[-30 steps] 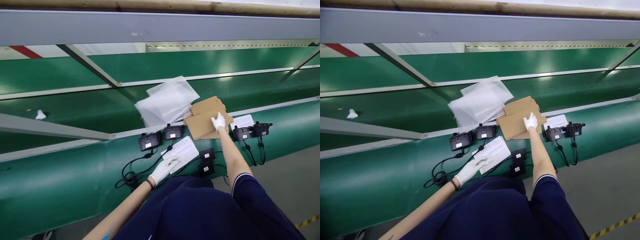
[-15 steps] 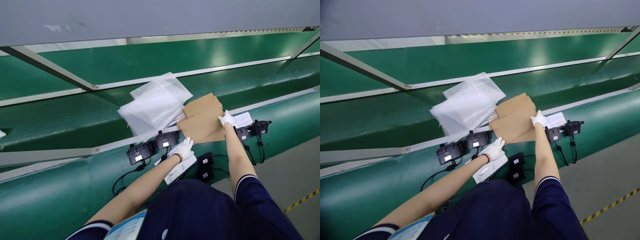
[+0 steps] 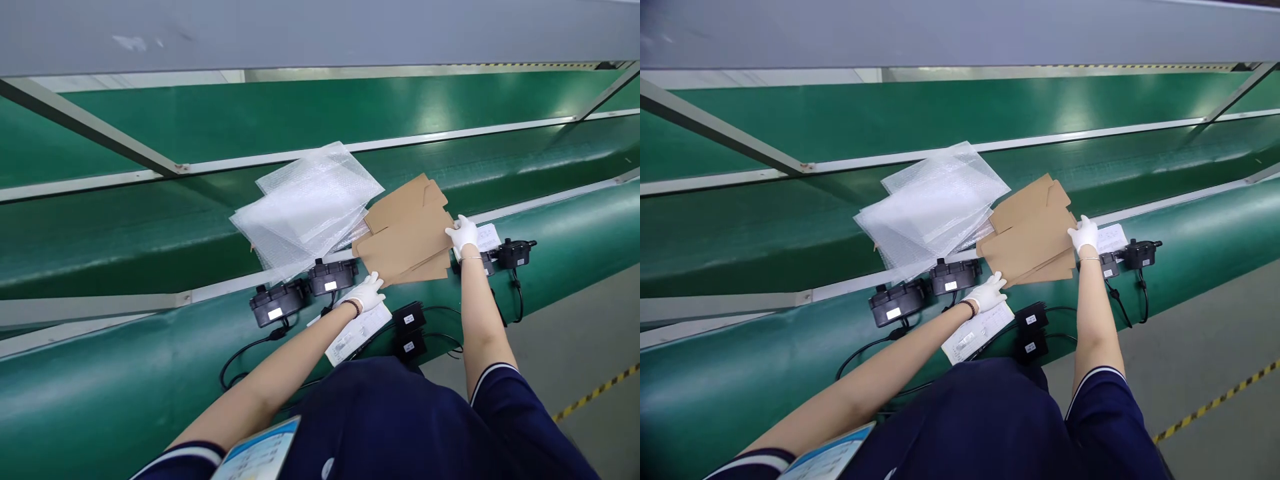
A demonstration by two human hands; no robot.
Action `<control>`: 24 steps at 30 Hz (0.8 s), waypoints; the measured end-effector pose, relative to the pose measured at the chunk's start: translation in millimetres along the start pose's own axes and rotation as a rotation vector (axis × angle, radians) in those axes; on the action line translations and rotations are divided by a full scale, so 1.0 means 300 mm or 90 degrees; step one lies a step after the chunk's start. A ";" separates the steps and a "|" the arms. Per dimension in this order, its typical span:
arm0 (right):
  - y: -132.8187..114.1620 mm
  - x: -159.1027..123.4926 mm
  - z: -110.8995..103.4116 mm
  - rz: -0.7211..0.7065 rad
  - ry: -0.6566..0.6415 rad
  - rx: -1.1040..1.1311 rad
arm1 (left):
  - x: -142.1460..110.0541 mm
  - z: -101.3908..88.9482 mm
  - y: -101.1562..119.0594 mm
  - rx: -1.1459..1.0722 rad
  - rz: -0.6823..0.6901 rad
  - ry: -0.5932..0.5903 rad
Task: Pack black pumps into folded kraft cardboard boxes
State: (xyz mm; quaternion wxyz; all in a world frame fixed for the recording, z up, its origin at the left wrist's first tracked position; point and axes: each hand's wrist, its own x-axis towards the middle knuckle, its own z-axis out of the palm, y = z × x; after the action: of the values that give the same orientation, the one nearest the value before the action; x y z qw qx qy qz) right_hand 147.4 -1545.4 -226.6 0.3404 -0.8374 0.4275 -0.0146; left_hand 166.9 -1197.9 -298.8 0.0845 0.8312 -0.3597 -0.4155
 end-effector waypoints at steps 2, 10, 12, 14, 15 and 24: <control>0.002 -0.010 -0.069 -0.015 -0.054 0.177 | -0.017 -0.017 0.023 0.008 -0.016 0.018; -0.106 -0.353 -0.294 -0.171 0.117 0.589 | -0.228 -0.257 0.331 0.132 0.112 0.463; -0.170 -0.504 -0.302 -0.207 0.112 0.602 | -0.296 -0.346 0.393 0.155 0.139 0.545; -0.226 -0.642 -0.292 -0.240 0.072 0.620 | -0.369 -0.418 0.416 0.159 0.165 0.590; -0.246 -0.696 -0.284 -0.257 0.039 0.640 | -0.409 -0.442 0.415 0.150 0.176 0.611; -0.223 -0.708 -0.228 -0.270 -0.053 0.760 | -0.887 -0.409 0.283 -0.135 -0.091 0.807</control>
State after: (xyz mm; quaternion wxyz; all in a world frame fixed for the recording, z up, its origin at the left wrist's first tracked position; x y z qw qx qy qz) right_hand 38.1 -1402.5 -78.4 0.7549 -0.5696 0.1570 -0.2846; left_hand 108.9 -1101.3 -15.5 0.3344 0.9244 -0.1404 0.1183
